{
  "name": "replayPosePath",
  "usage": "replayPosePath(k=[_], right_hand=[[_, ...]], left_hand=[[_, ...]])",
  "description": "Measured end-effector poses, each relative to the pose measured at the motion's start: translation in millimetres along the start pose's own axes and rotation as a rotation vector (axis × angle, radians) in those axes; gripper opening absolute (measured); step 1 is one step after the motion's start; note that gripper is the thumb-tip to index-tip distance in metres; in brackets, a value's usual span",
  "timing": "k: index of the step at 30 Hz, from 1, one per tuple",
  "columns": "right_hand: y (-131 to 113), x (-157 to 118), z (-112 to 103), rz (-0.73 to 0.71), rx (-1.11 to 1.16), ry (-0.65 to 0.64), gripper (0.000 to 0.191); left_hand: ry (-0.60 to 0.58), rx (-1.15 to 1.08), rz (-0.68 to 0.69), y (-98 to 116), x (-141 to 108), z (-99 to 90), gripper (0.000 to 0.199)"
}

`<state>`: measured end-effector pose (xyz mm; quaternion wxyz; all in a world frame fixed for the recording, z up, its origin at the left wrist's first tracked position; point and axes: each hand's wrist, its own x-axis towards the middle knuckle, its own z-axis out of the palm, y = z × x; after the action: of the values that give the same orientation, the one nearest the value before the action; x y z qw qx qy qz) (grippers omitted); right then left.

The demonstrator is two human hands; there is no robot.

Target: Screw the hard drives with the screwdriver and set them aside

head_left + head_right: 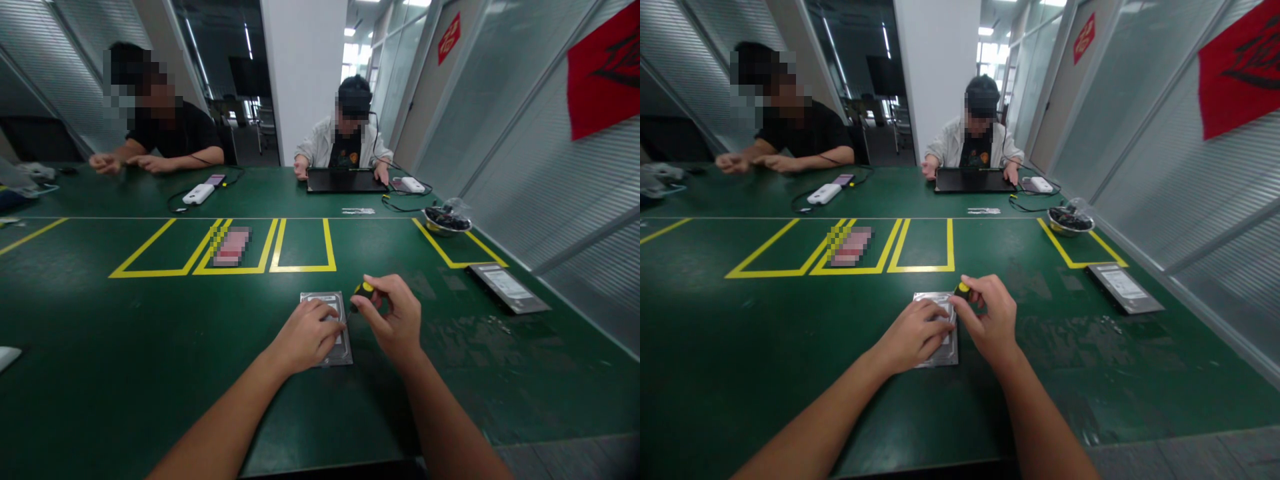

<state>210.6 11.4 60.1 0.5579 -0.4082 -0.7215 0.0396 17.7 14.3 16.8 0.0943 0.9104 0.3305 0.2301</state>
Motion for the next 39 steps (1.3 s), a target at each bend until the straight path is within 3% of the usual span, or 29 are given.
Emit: replayPosePath(k=[6, 20, 24, 39], right_hand=[[-5.5, 1.9, 1.5, -0.021, 0.010, -0.051, 0.031], [-1.2, -1.6, 3.1, -0.062, 0.052, -0.020, 0.038], [-4.3, -1.8, 2.5, -0.042, 0.066, -0.031, 0.032], [-5.6, -4.7, 2.1, -0.010, 0.043, -0.052, 0.040]], left_hand=[[-0.002, 0.004, 0.001, -1.2, -0.5, 1.5, 0.023], [0.018, -0.009, -0.041, 2.0, 1.5, 0.4, 0.019], [0.004, -0.035, -0.043, 1.9, 2.1, -0.4, 0.020], [-0.005, -0.043, -0.059, 2.1, 2.1, 0.1, 0.017]])
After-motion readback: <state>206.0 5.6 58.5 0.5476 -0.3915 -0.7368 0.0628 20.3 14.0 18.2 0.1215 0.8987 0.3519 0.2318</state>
